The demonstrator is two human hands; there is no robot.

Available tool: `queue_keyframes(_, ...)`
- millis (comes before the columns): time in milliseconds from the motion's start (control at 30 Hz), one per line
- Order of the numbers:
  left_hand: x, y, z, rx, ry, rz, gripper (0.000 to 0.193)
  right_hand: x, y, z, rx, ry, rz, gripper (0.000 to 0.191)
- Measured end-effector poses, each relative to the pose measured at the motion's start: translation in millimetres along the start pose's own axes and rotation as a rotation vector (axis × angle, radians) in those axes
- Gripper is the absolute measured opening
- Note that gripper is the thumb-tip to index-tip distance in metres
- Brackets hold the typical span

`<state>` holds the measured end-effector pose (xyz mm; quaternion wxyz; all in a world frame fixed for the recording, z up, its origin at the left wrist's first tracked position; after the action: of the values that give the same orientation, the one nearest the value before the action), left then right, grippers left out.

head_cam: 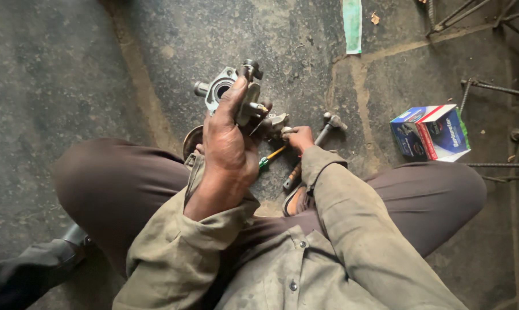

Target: The person uses a screwdriver to remove screws and disassemble a carburetor while holding the part over their lap.

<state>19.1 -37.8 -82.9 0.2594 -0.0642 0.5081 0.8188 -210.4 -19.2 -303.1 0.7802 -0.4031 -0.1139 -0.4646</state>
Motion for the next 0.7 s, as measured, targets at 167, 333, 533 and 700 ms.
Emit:
queue_keyframes(167, 1, -2, 2, 0.011, 0.002, 0.001, 0.024, -16, -4, 8, -0.069, 0.144, -0.041, 0.024)
queue_keyframes(333, 8, -2, -4, 0.084, -0.03, 0.084, 0.027, 9, -28, 21, -0.295, 0.037, 0.16, 0.026)
queue_keyframes(533, 13, 10, -1, 0.163, -0.135, 0.208, 0.044, 57, 13, 40, -0.013, -0.375, 0.152, 0.04)
queue_keyframes(700, 9, 15, 3, 0.216, -0.141, 0.238, 0.061, 85, 61, 71, 0.306, -0.502, 0.596, 0.055)
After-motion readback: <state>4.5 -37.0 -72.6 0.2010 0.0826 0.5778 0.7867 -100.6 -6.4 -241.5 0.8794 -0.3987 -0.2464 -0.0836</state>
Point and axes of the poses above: each hand's wrist, its own z-axis away from the middle knuckle, its own y-axis out of the palm, x = y × z, the point moved 8 cm from there along -z, towards the middle knuckle, and after that the axes turned 7 degrees about x, right-handed, at the moved point
